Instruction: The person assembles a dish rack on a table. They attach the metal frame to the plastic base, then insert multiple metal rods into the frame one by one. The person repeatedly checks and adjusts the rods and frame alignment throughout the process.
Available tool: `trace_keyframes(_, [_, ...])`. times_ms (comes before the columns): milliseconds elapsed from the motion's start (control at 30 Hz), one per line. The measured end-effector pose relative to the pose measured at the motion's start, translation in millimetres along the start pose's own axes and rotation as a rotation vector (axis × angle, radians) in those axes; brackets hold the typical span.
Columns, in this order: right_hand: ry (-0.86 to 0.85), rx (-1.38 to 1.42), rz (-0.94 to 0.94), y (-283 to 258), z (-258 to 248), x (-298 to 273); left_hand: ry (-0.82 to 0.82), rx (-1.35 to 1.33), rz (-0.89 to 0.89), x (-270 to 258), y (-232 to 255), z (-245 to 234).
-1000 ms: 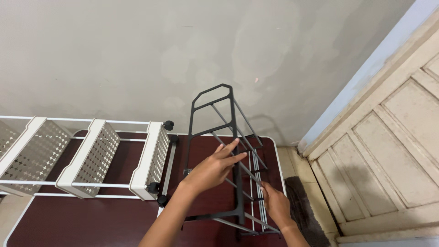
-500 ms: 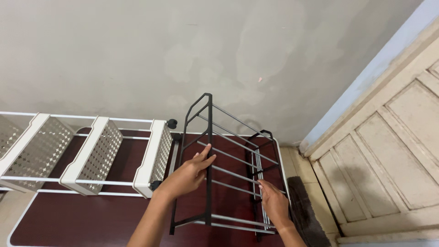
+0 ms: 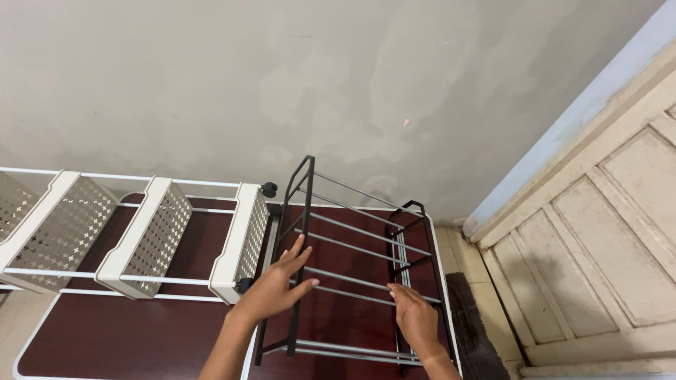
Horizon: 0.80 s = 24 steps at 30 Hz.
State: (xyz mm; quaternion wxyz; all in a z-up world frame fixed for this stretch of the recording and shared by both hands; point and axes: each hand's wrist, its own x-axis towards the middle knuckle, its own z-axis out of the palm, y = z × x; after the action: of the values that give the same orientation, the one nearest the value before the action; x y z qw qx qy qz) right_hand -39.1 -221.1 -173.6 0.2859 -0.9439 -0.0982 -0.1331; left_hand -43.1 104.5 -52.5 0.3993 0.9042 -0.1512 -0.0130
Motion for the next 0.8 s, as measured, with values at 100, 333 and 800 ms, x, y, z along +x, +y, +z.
trace_keyframes(100, [-0.004, -0.066, -0.056, 0.0, 5.9, -1.3, -0.063, -0.088, -0.221, -7.1, -7.9, 5.3])
trace_keyframes(333, [-0.039, -0.081, -0.096, -0.5, 19.4, -4.6, -0.039, 0.036, -0.117, -13.0, -43.6, 25.2])
trace_keyframes(800, [-0.015, -0.162, -0.149, 1.2, 49.8, -6.3, 0.123, 0.554, 0.151, -22.5, -114.0, 73.9])
